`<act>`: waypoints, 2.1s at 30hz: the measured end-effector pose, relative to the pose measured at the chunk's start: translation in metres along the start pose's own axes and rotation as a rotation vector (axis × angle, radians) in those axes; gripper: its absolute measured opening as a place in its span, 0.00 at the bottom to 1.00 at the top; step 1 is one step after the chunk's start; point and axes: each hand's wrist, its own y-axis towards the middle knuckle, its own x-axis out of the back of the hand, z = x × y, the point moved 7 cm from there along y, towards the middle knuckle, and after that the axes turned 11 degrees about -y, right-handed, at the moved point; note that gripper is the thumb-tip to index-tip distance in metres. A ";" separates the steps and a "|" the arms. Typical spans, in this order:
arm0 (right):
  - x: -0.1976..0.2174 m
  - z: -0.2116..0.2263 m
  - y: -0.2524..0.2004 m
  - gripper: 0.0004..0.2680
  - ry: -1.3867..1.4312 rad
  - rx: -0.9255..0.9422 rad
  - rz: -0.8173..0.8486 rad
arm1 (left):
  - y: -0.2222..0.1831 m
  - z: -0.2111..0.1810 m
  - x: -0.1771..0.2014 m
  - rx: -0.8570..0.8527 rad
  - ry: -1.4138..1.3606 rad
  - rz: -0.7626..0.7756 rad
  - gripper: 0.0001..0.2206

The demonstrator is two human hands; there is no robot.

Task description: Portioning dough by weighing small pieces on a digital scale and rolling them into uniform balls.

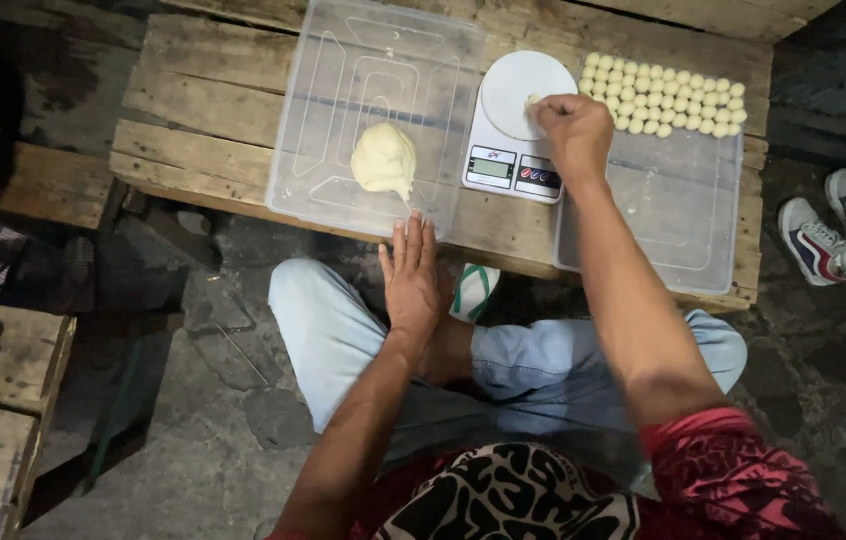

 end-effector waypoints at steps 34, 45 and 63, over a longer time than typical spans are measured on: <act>-0.006 -0.015 -0.212 0.04 0.107 0.124 0.166 | 0.060 0.051 0.027 0.443 -0.050 -0.435 0.21; -0.011 -0.024 -0.213 0.07 0.139 0.015 0.234 | 0.059 0.037 0.051 0.573 -0.207 -0.507 0.08; -0.026 -0.050 -0.214 0.05 0.179 -0.094 0.259 | 0.057 -0.024 0.076 0.274 -0.579 -0.405 0.06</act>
